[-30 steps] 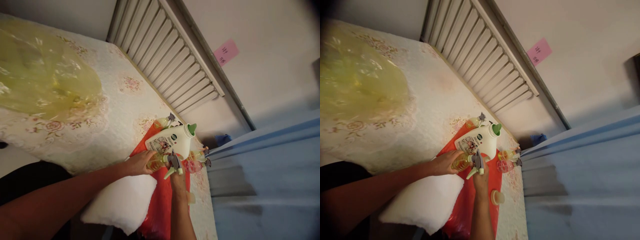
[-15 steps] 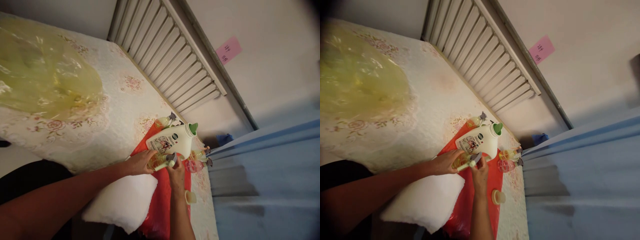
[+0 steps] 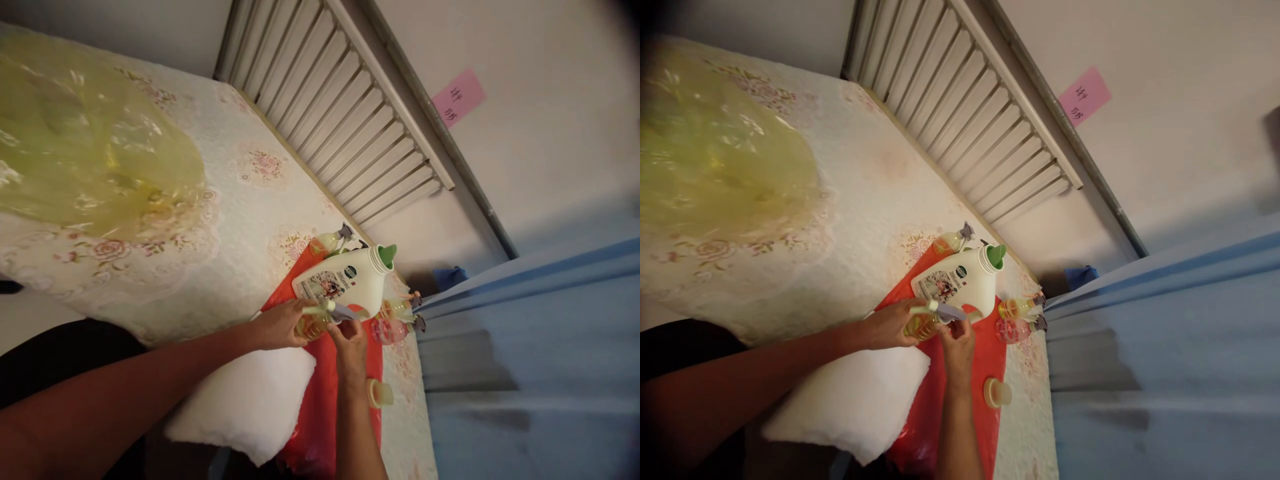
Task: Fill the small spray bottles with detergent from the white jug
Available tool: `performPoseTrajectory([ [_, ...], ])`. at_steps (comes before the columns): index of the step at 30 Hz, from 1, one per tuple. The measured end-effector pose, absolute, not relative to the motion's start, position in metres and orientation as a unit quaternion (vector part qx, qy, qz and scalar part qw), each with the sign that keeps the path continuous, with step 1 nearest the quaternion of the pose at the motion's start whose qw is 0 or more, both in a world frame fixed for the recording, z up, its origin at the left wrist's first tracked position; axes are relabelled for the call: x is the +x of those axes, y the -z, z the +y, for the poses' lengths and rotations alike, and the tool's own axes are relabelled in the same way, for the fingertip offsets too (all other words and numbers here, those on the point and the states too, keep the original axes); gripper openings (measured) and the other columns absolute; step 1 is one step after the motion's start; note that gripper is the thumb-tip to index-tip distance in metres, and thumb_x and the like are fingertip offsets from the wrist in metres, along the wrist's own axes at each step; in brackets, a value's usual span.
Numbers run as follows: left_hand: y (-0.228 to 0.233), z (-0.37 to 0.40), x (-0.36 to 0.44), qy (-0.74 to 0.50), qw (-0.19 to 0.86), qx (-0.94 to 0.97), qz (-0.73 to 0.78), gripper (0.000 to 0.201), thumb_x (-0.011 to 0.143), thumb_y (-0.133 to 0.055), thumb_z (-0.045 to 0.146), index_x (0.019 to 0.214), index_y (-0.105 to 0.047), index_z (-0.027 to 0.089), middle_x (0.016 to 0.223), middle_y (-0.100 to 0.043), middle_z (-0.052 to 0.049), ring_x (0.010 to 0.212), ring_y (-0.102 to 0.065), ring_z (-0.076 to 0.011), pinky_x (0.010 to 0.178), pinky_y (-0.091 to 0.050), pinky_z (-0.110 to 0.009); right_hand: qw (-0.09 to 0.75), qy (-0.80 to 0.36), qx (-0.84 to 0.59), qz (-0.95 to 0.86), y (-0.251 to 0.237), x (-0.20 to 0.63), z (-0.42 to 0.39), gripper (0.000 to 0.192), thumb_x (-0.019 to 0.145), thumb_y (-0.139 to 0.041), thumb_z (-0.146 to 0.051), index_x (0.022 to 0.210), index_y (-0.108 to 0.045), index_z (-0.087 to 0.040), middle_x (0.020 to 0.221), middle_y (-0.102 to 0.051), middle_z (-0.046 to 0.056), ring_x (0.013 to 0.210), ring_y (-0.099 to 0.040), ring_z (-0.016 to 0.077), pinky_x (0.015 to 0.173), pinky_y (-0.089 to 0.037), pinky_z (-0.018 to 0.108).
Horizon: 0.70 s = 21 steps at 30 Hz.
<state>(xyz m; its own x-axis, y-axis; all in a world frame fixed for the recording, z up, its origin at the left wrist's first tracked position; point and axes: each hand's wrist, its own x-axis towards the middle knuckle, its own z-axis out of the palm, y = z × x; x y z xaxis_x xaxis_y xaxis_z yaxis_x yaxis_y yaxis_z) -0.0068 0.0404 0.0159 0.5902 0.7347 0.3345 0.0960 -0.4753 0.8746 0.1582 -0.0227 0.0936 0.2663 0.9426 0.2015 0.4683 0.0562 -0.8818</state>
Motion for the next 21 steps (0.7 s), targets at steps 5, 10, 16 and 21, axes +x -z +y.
performPoseTrajectory([
  [5,-0.014,0.04,-0.007,-0.358,0.41,0.788,0.288,0.071,0.072,-0.075,0.03,0.134,-0.043,0.023,0.127,-0.062,-0.012,0.119,-0.06,-0.0318,0.099,-0.05,-0.044,0.437,-0.124,-0.714,-0.533,-0.089,0.15,-0.017,0.032,0.062,-0.079,-0.034,0.086,-0.062,-0.022,0.078,-0.068,-0.001,0.068,-0.062,0.0191,0.065,-0.052,0.03],
  [10,-0.014,0.04,-0.007,-0.349,0.421,0.787,0.286,0.071,0.071,-0.075,0.029,0.134,-0.043,0.021,0.129,-0.062,-0.015,0.12,-0.06,-0.0324,0.1,-0.05,-0.046,0.464,-0.185,-0.662,-0.559,-0.091,0.155,-0.023,0.049,0.069,-0.077,-0.036,0.114,-0.064,-0.022,0.112,-0.073,0.007,0.102,-0.067,0.025,0.091,-0.052,0.04],
  [16,-0.016,0.039,-0.008,-0.355,0.421,0.784,0.285,0.073,0.07,-0.076,0.024,0.134,-0.043,0.023,0.131,-0.061,-0.013,0.122,-0.059,-0.0329,0.103,-0.048,-0.045,0.476,-0.267,-0.625,-0.558,-0.099,0.158,-0.026,0.028,0.076,-0.072,-0.03,0.103,-0.073,-0.023,0.102,-0.076,0.004,0.098,-0.068,0.0239,0.091,-0.052,0.039],
  [21,-0.017,0.038,-0.009,-0.335,0.424,0.789,0.294,0.073,0.069,-0.076,0.026,0.134,-0.043,0.021,0.131,-0.061,-0.014,0.123,-0.058,-0.0326,0.102,-0.049,-0.045,0.524,-0.272,-0.617,-0.521,-0.088,0.16,-0.024,0.031,0.07,-0.077,-0.029,0.1,-0.071,-0.023,0.094,-0.074,0.0,0.087,-0.067,0.02,0.082,-0.053,0.033],
])
